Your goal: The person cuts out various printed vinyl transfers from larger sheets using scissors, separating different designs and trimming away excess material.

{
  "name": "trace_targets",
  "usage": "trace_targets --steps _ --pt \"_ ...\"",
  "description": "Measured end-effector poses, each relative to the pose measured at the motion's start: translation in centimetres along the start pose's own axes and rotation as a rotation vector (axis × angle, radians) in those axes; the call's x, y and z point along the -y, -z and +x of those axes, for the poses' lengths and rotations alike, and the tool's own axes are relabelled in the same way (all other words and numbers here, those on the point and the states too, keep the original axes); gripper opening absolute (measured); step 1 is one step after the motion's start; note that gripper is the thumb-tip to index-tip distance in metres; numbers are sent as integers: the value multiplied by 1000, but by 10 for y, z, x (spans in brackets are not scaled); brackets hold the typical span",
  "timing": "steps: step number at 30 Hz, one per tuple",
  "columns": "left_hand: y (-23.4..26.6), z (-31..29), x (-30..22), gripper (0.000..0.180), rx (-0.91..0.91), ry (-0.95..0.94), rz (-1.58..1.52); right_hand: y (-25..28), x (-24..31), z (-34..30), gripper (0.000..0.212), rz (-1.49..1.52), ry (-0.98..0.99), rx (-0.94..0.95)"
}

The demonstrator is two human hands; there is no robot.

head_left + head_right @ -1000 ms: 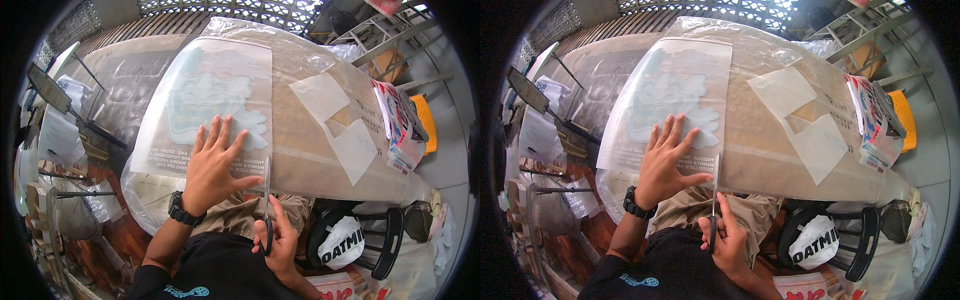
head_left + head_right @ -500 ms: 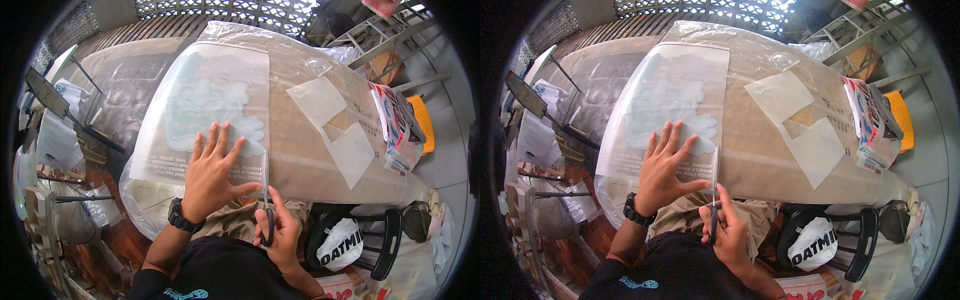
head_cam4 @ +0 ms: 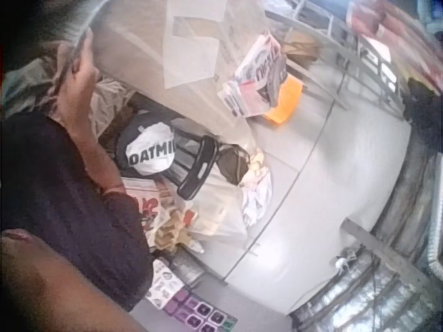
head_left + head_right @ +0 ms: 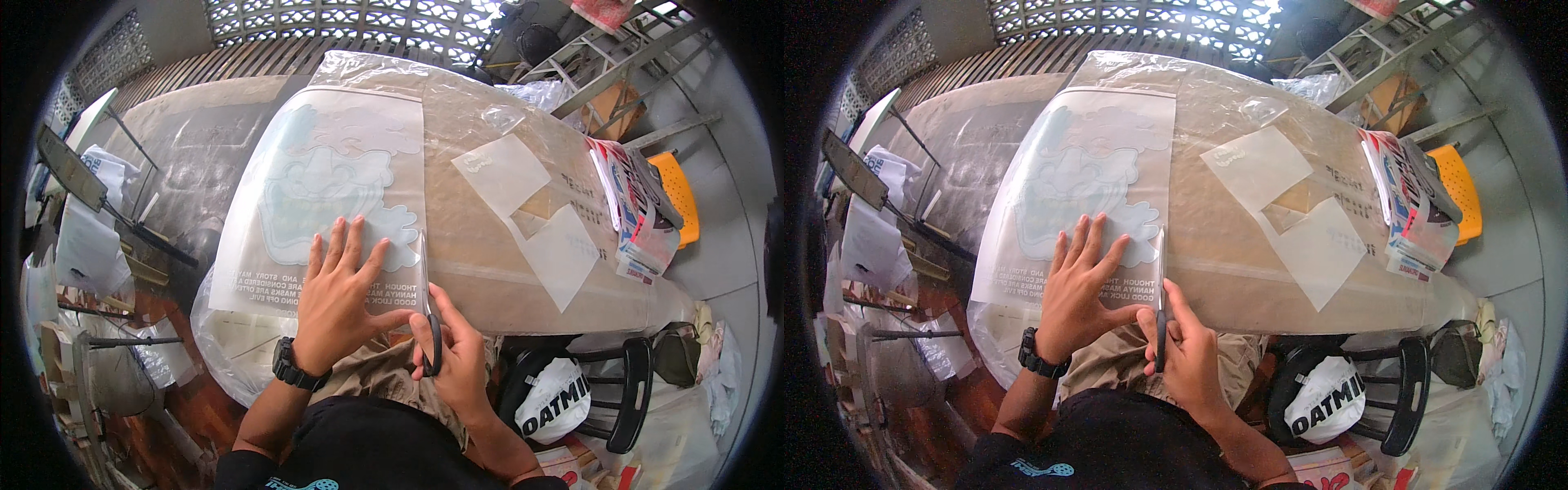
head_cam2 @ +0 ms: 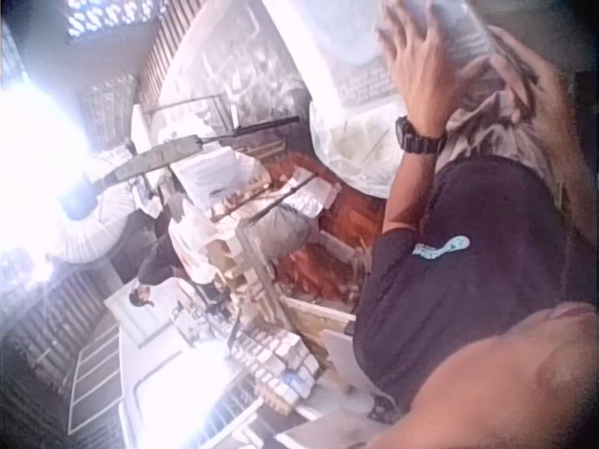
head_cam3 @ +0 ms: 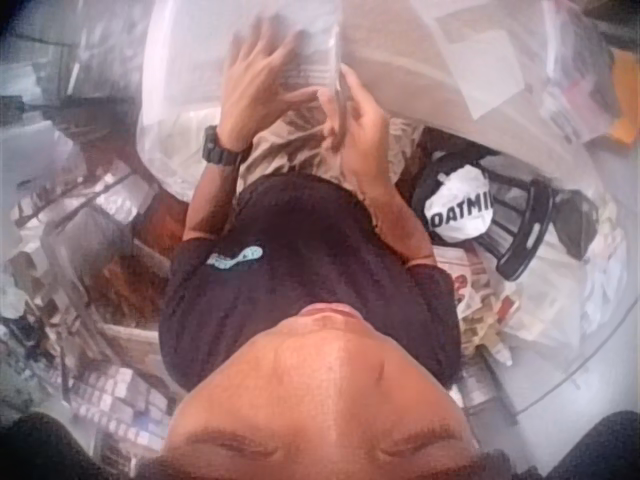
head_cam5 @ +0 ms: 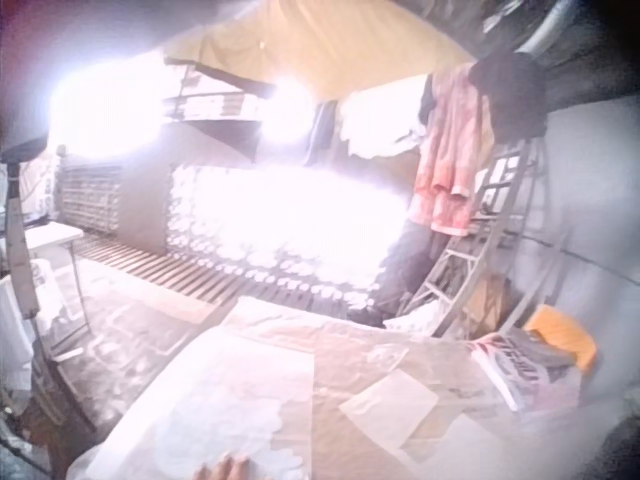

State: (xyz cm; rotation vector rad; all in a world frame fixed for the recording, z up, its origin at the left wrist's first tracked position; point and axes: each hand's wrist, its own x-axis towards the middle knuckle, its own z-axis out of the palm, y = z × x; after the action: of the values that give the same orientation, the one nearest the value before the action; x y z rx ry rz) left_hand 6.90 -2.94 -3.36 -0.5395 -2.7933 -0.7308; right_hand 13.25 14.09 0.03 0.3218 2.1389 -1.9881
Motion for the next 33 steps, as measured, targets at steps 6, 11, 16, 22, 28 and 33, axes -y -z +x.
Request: trace_targets --steps 6,11,16,22,28,33 --pt "5 2 -5 87 8 10 7 0 8 17 61 -41 48 -23" --pt "5 2 -4 89 18 9 21 2 9 34 61 -38 73 -2" --pt "3 0 -1 92 18 16 16 0 18 47 66 -44 68 7" --pt "5 0 -3 92 3 8 14 0 11 67 68 -77 137 -11" --pt "3 0 0 95 15 17 20 -1 21 84 68 -102 151 -4" --pt "3 -1 1 95 22 13 25 -2 26 98 67 -128 162 -28"
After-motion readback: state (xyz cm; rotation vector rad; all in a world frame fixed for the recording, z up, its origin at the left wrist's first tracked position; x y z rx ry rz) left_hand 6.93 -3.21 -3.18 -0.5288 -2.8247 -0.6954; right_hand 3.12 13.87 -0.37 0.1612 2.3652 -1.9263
